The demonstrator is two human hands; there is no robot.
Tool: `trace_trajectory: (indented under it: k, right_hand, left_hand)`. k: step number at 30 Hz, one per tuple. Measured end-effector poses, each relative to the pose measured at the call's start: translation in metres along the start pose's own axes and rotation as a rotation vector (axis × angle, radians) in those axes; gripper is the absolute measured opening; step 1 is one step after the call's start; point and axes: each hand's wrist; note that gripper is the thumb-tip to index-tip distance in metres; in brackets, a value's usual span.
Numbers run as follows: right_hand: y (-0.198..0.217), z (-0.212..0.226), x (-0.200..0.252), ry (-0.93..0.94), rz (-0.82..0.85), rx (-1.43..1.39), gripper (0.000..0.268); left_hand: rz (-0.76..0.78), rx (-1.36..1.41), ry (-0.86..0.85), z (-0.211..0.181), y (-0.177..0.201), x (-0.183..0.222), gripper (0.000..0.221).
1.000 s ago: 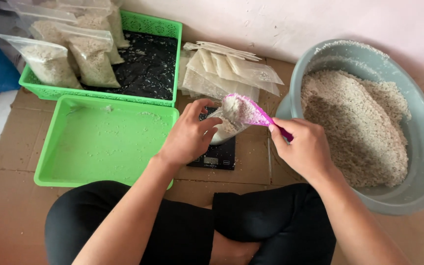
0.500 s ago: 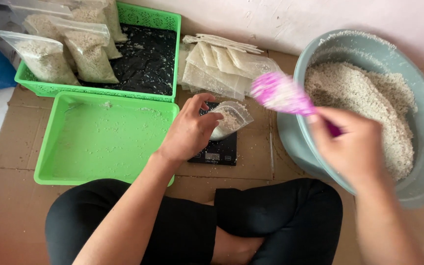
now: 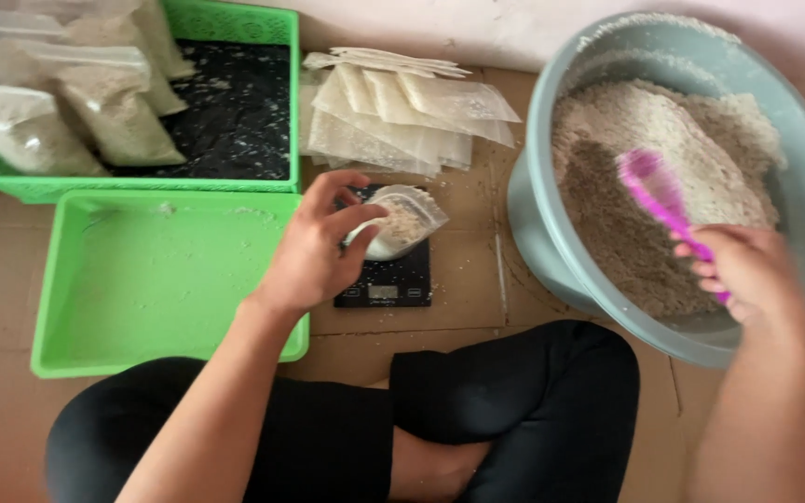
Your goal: The person is portioning grains by scooping them from a large basin into a small container and weighing them on a digital scale.
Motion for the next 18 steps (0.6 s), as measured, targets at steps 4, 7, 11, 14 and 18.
trace_trajectory:
  k: [4,7,11,14,18]
  right_hand:
    - [-0.015,0.016,0.016,-0.114,-0.022,0.207,0.018]
    - [-0.029,0.020,0.011,-0.182,-0.028,0.197,0.019]
    - [-0.042,0.036,-0.002,-0.217,0.063,0.022,0.020]
    - [-0.051,0.033,-0.025,-0.127,0.083,-0.070,0.020]
    - [-0.050,0.004,-0.059,0.075,0.054,0.092,0.024]
  left_hand:
    - [0.030,-0.005,0.029,-0.005,0.001,-0.001,0.019]
    - [0.022,-0.011,0.016,-0.009,0.003,-0.002,0.019]
    - [0.029,-0.046,0.051,-0.009,0.004,0.000,0.022]
    - [0.003,-0.132,0.036,-0.004,0.001,0.003,0.024]
    - [-0.025,-0.206,0.036,-0.008,-0.002,-0.004,0.025]
Point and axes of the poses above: each hand's wrist, its own x-axis away from the middle knuckle, its own y-axis out of the back of the hand, z = x × y, and after that the axes turned 14 degrees about -z, right-handed
